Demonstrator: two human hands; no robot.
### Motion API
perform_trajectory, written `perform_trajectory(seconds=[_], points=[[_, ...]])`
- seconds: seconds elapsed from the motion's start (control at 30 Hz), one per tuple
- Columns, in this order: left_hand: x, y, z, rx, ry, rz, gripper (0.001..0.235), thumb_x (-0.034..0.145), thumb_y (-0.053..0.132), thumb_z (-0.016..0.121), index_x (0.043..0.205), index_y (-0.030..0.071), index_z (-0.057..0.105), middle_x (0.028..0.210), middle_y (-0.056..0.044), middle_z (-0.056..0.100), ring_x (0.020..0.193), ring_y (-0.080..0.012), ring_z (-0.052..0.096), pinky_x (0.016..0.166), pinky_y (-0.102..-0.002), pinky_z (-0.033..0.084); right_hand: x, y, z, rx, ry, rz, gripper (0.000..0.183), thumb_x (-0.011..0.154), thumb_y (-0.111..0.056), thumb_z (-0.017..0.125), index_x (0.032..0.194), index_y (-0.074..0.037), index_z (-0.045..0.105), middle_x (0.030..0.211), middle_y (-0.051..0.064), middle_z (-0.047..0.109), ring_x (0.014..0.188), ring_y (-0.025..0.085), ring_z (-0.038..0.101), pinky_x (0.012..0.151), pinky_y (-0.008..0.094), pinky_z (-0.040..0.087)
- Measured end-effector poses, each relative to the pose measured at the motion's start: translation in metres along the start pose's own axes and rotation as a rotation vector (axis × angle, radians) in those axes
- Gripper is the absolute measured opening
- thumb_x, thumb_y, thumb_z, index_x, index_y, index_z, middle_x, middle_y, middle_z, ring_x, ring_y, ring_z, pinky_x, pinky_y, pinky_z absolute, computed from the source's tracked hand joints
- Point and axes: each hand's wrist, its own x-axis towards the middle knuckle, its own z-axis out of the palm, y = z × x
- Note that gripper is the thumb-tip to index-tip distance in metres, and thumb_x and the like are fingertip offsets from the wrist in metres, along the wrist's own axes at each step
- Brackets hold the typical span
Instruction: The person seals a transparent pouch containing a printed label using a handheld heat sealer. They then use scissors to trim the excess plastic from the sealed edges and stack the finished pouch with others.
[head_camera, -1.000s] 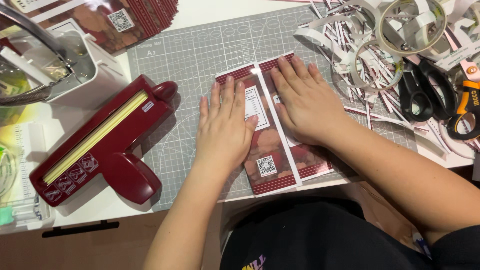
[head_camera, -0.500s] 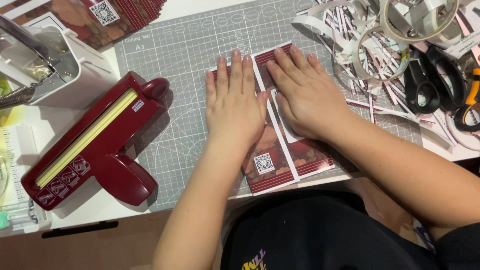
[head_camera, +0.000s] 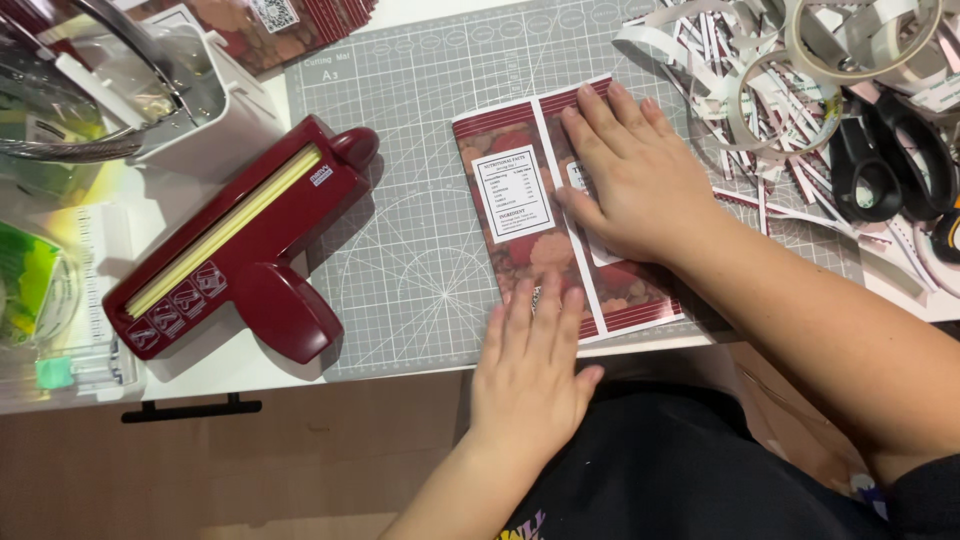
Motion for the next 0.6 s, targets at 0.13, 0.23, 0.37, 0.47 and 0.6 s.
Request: perform_trajectory(seconds=[0.13,0.23,0.37,0.47,0.6], points=[[-0.026,-0.008,-0.006,0.135,-0.02,-0.078,0.101,0.088,0.071,0.061,0.162,0.008,0.032,0.169,-0.013,0.03,0.157,-0.0298,0.028,0.126,-0.054,0.021,-0.001,-0.001,-0.005,-0.051,-0.077,-0.008,0.101,0.093,-0.073,0.042,0.162,-0.002,0.025,0.169,0.023,0.02,0.155,0.044,0.015,0.122,0.058,0.013],[-0.018,-0.02,-0.015,0.09,0.0,-0.118,0.092,0.089,0.066,0.062,0.157,0.007,0.041,0.165,-0.012,0.039,0.153,-0.0373,0.033,0.122,-0.06,0.026,-0.001,-0.001,-0.004,-0.067,-0.097,-0.031,0.122,0.081,-0.087,0.047,0.163,0.0,0.021,0.17,0.024,0.016,0.155,0.045,0.011,0.122,0.059,0.011],[0.032,-0.05,-0.008,0.098,-0.032,-0.237,0.066,0.1,0.045,0.047,0.155,0.009,0.046,0.162,-0.005,0.045,0.15,-0.0434,0.034,0.12,-0.066,0.023,-0.003,-0.002,-0.006,-0.06,-0.108,-0.058,0.133,0.077,-0.096,0.042,0.163,0.001,0.017,0.17,0.026,0.012,0.155,0.047,0.008,0.122,0.06,0.009],[0.088,-0.08,-0.014,0.017,-0.336,-0.333,0.068,0.102,0.042,0.034,0.162,0.011,0.023,0.17,-0.002,0.022,0.156,-0.0407,0.01,0.124,-0.063,0.003,-0.003,0.0,-0.002,-0.078,-0.081,-0.071,0.13,0.077,-0.094,0.044,0.163,0.001,0.02,0.169,0.026,0.015,0.154,0.048,0.011,0.122,0.061,0.01],[0.122,-0.108,-0.006,0.059,-0.255,-0.308,0.063,0.105,0.036,0.037,0.161,0.009,0.028,0.169,-0.004,0.026,0.154,-0.0425,0.019,0.122,-0.064,0.013,-0.004,0.001,0.0,-0.091,-0.06,-0.074,0.129,0.078,-0.094,0.043,0.163,0.001,0.022,0.169,0.027,0.018,0.154,0.049,0.013,0.122,0.061,0.012]])
